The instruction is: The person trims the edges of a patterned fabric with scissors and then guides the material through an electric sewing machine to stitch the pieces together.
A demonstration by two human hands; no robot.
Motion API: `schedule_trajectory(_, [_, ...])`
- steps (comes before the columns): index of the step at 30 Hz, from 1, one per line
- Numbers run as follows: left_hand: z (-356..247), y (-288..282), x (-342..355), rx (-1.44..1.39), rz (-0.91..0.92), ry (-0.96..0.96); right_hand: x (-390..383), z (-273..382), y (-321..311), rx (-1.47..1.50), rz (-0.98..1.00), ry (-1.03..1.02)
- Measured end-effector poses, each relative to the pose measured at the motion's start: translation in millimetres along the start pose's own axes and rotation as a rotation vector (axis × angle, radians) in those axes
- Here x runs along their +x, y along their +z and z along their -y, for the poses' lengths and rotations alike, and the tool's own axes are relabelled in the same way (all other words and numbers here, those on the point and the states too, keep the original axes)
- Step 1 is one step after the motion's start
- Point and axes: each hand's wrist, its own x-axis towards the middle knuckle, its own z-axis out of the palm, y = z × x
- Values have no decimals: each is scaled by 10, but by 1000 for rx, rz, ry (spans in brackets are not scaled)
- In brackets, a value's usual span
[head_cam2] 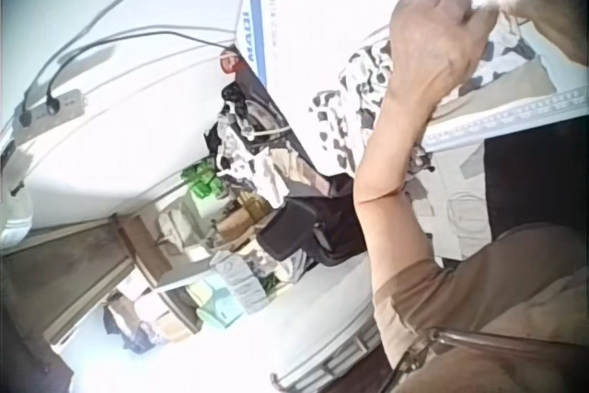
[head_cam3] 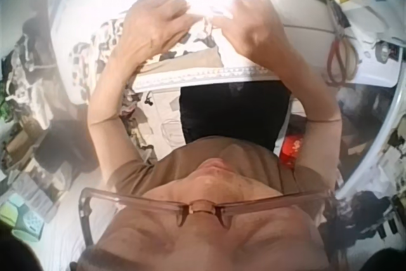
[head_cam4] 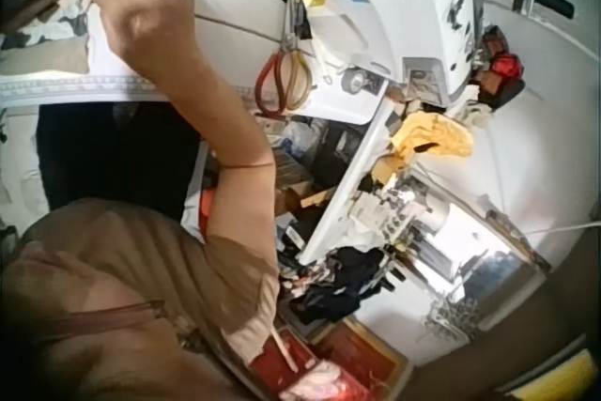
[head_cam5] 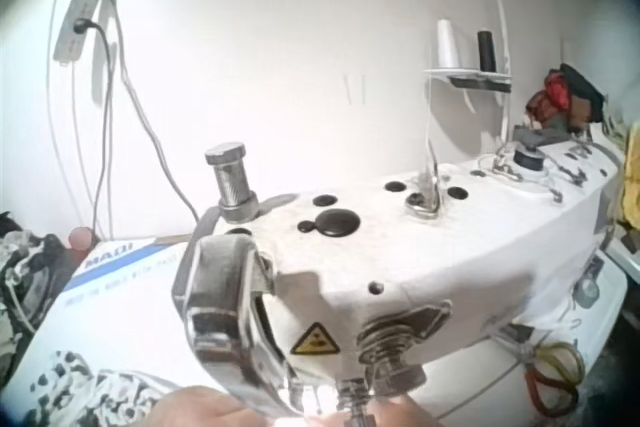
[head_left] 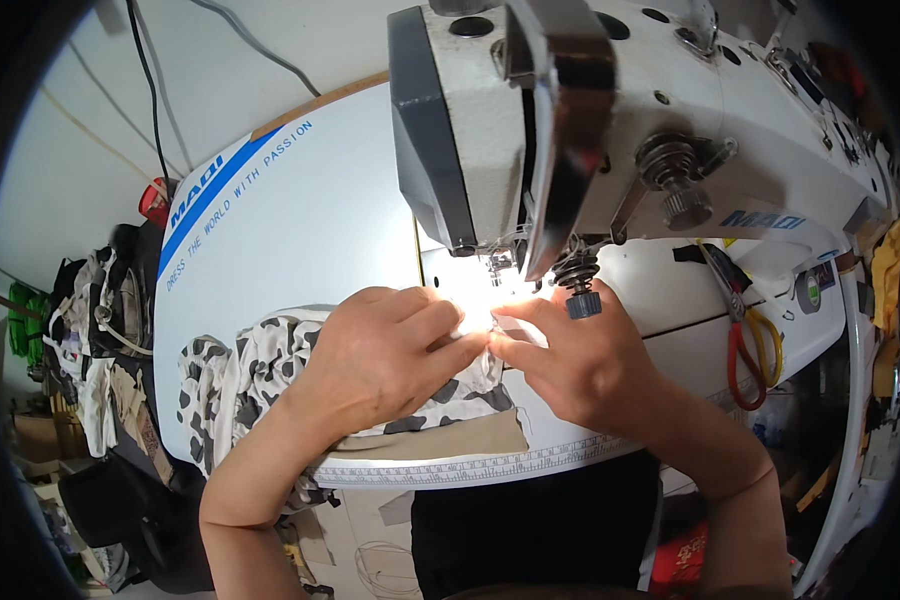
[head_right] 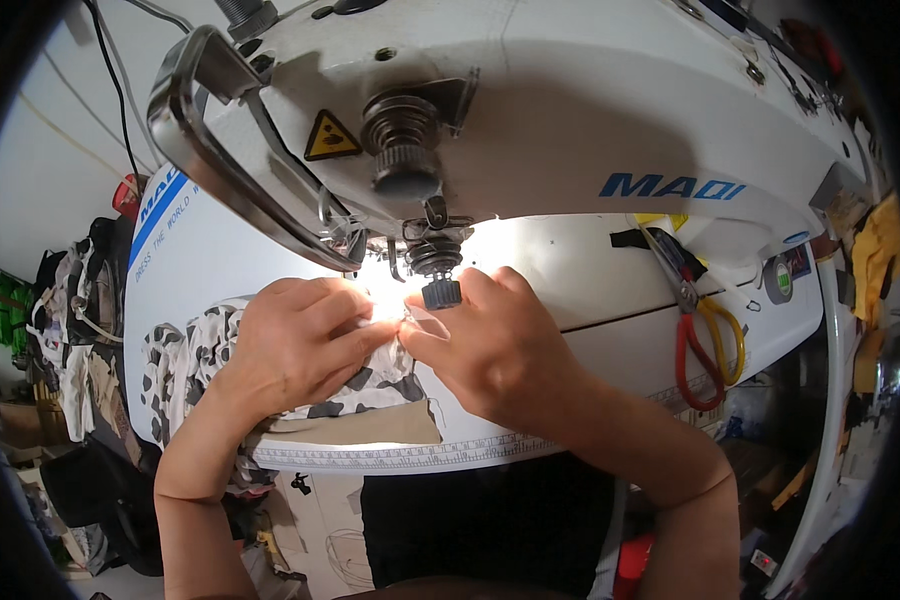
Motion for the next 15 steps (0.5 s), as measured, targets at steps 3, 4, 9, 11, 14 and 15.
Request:
schedule_trajectory(3, [19, 16, -47, 24, -7, 26, 4, -5, 7, 42, -4, 15])
schedule_trajectory(4, [15, 18, -53, 41, -37, 40, 1, -6, 4, 40, 2, 16])
schedule_trajectory(9, [12, 61, -74, 19, -115, 92, -21, -6, 11, 50, 15, -12])
schedule_trajectory(11, [-11, 108, -79, -93, -123, 27, -27, 1, 8, 56, 39, -17])
schedule_trajectory(14, [-25, 46, -34, -216, -55, -52, -63, -11, 35, 67, 78, -27])
schedule_trajectory(15, [-22, 47, -41, -215, -54, -53, -69, -16, 47, 71, 92, -36])
